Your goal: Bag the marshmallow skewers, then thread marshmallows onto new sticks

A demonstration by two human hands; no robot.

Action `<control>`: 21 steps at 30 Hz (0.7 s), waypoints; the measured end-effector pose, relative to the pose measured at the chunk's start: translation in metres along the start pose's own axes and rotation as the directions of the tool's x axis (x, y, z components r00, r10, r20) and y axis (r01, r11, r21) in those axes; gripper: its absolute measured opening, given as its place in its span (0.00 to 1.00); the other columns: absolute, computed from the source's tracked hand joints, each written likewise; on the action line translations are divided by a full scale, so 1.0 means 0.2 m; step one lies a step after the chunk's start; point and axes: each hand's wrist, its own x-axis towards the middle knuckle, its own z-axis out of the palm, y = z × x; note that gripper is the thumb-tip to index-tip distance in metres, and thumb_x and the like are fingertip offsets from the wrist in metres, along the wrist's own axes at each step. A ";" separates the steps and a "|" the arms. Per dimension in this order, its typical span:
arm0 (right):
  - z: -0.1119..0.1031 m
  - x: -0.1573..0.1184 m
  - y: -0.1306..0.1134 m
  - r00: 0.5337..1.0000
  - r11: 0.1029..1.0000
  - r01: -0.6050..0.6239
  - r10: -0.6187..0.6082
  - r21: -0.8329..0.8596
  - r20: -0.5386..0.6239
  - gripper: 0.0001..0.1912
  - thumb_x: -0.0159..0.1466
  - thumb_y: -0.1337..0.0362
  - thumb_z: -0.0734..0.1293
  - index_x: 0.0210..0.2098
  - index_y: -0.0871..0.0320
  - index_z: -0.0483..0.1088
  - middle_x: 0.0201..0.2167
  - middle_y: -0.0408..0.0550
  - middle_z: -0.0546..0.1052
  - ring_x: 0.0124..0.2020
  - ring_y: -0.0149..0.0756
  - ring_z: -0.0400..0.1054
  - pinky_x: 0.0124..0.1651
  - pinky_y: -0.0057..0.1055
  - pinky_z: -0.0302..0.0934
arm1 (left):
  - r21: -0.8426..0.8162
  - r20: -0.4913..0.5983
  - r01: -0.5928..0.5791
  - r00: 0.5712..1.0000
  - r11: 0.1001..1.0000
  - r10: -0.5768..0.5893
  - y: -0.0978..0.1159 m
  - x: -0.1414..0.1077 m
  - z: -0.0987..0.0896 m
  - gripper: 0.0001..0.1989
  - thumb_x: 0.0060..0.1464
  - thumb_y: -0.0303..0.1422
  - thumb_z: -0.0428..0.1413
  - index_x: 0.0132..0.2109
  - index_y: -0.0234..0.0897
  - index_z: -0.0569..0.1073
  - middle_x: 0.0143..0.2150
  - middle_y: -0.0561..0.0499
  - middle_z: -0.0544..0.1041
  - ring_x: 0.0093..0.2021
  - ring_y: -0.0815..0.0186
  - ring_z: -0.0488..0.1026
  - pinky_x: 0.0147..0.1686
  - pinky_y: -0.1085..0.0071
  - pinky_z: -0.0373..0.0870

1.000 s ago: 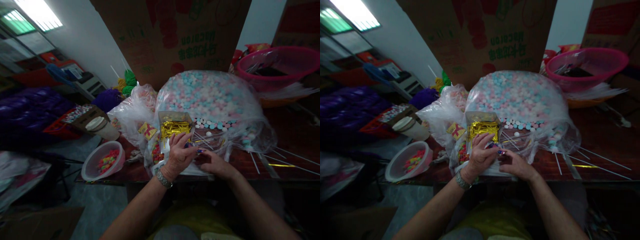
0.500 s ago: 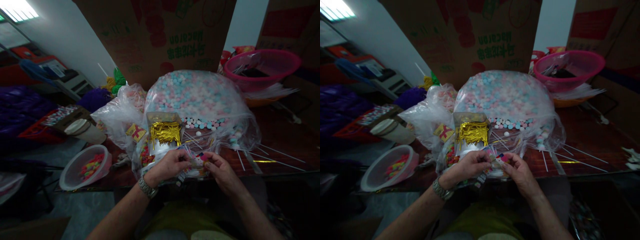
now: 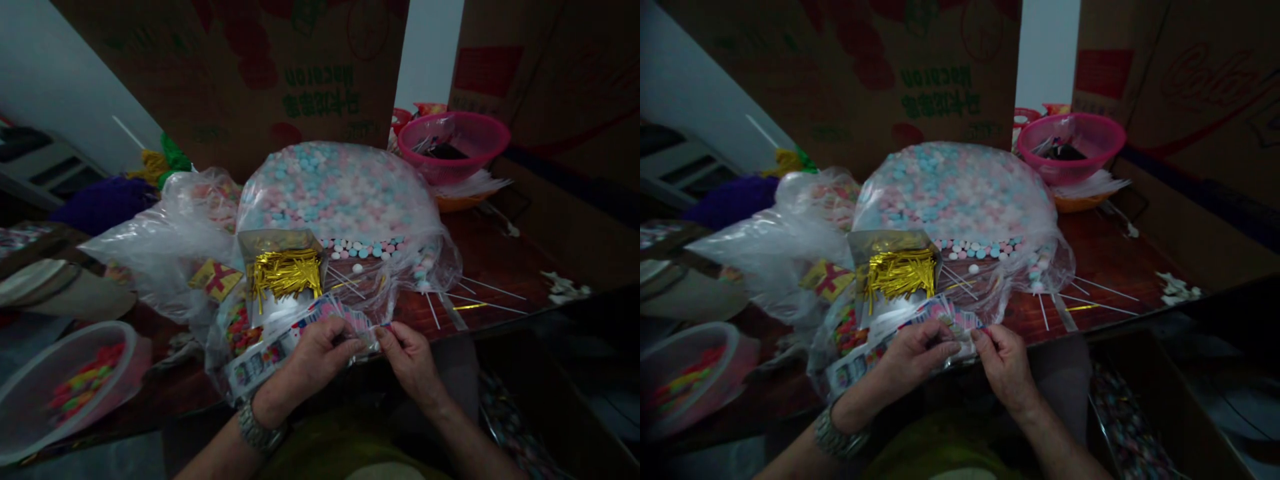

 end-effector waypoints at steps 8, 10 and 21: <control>-0.36 0.36 0.18 0.954 0.730 -0.294 0.186 -0.616 -0.235 0.11 0.59 0.63 0.60 0.37 0.61 0.70 0.34 0.55 0.71 0.35 0.42 0.67 0.36 0.35 0.57 | 0.296 -0.009 -0.235 0.969 0.926 0.248 -0.02 0.01 -0.05 0.13 0.59 0.34 0.45 0.34 0.35 0.73 0.30 0.49 0.75 0.32 0.68 0.70 0.36 0.73 0.66; -0.38 0.45 0.18 0.954 0.704 -0.297 0.192 -0.645 -0.230 0.16 0.59 0.65 0.60 0.47 0.57 0.68 0.38 0.54 0.72 0.36 0.41 0.68 0.38 0.34 0.58 | 0.302 -0.004 -0.273 0.958 0.913 0.288 -0.02 0.00 -0.04 0.13 0.60 0.34 0.45 0.35 0.36 0.72 0.32 0.49 0.75 0.34 0.68 0.71 0.38 0.72 0.66; -0.52 0.71 0.35 0.897 0.575 -0.439 0.324 -0.690 -0.301 0.15 0.55 0.60 0.63 0.36 0.62 0.75 0.35 0.63 0.76 0.37 0.49 0.71 0.36 0.38 0.62 | 0.233 -0.063 -0.324 0.936 0.917 0.346 -0.02 -0.05 -0.11 0.13 0.61 0.33 0.44 0.37 0.35 0.72 0.34 0.48 0.75 0.36 0.67 0.70 0.39 0.71 0.66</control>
